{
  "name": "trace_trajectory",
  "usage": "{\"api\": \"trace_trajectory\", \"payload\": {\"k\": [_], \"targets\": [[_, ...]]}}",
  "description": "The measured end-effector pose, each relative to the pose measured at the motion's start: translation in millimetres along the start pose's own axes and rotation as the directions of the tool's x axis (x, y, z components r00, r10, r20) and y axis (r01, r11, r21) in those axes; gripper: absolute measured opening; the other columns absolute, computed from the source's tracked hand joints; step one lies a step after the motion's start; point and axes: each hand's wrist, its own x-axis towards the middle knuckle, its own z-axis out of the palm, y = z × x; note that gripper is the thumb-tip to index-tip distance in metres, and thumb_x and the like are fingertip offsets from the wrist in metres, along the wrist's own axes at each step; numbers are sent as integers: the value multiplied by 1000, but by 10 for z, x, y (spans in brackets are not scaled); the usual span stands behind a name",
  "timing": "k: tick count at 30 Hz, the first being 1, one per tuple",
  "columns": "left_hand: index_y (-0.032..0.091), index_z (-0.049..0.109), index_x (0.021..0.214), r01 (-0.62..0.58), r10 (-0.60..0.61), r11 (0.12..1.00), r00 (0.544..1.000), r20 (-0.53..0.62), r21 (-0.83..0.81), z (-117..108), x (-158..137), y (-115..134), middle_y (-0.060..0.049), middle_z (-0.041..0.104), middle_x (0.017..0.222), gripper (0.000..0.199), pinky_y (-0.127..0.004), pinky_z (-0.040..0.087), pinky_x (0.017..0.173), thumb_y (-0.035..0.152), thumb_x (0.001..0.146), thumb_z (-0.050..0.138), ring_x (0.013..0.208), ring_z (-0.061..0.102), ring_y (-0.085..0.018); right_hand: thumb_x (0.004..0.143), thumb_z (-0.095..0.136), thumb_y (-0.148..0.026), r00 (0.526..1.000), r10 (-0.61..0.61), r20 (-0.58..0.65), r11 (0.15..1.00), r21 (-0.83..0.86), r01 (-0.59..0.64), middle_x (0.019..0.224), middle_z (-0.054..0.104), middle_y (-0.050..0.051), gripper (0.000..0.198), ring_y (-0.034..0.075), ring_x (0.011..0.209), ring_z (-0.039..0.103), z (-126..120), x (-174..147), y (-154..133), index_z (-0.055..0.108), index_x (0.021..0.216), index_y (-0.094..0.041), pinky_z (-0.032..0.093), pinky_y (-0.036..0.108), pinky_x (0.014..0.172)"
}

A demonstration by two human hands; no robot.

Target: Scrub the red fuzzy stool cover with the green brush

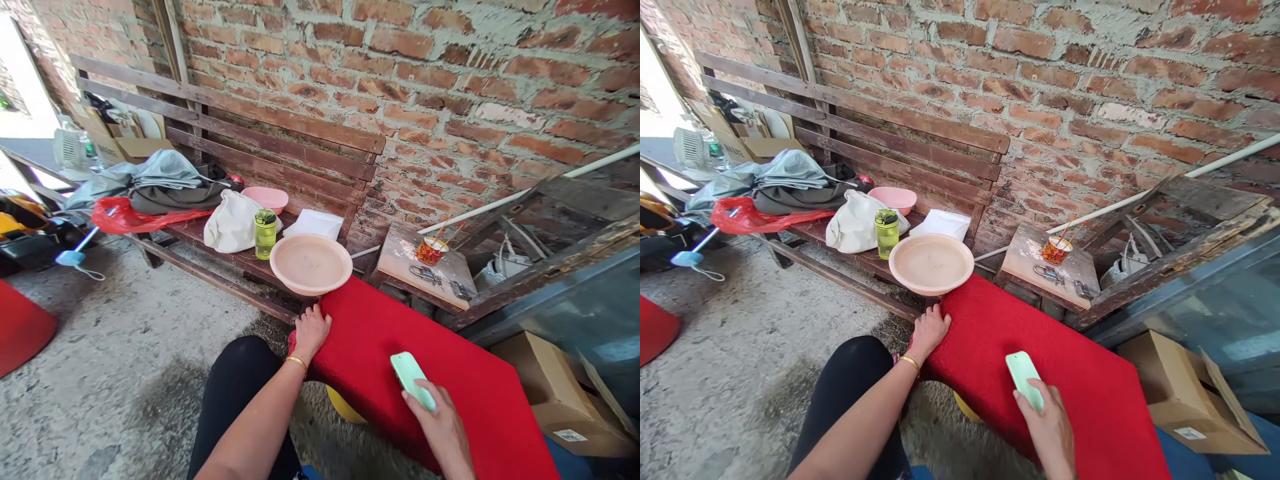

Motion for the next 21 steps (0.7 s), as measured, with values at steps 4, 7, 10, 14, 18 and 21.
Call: {"api": "trace_trajectory", "payload": {"k": [4, 7, 10, 14, 18, 21], "targets": [[10, 51, 132, -8, 8, 1000, 1000, -7, 5, -11, -6, 0, -18, 63, 116, 50, -42, 45, 87, 40, 96, 37, 106, 62, -31, 77, 61, -47, 948, -308, 84, 951, 3, 309, 94, 63, 4, 32, 24, 90, 62, 432, 40, -728, 70, 100, -27, 50, 35, 82], [11, 53, 129, -12, 12, 1000, 1000, -14, 1, 10, 6, -5, -18, 63, 114, 48, -42, 45, 85, 41, 96, 37, 105, 63, -31, 75, 66, -32, 884, -448, 136, 886, -64, 459, 94, 63, 3, 26, 23, 92, 62, 704, 34, -1098, 70, 100, -29, 49, 34, 85], [10, 51, 132, -9, 9, 1000, 1000, -13, 18, 47, 22, -12, -19, 63, 116, 50, -42, 46, 86, 41, 96, 37, 106, 63, -31, 74, 66, -29, 885, -439, 155, 886, -85, 455, 93, 63, 3, 25, 22, 90, 62, 758, 62, -1073, 70, 98, -30, 49, 33, 83], [9, 50, 135, -26, 28, 999, 999, -33, 36, 86, 31, -16, -19, 62, 117, 51, -42, 46, 86, 40, 97, 37, 106, 63, -31, 76, 60, -45, 949, -291, 119, 955, -31, 296, 92, 64, 4, 29, 24, 90, 64, 468, 145, -483, 71, 98, -29, 50, 34, 82], [9, 51, 134, -16, 17, 999, 999, -31, 35, 104, 40, -16, -19, 63, 115, 51, -42, 47, 86, 41, 97, 38, 104, 64, -31, 69, 57, -64, 1000, 3, 24, 1000, -14, -3, 93, 65, 7, 50, 26, 87, 65, 60, 202, 183, 72, 99, -26, 51, 37, 78], [9, 52, 134, -15, 16, 999, 999, -32, 33, 104, 43, -16, -19, 63, 115, 52, -43, 46, 86, 41, 97, 38, 104, 64, -31, 68, 58, -69, 997, 78, -26, 997, 8, -78, 95, 66, 6, 55, 26, 87, 64, -32, 230, 263, 72, 99, -26, 50, 36, 76]]}}
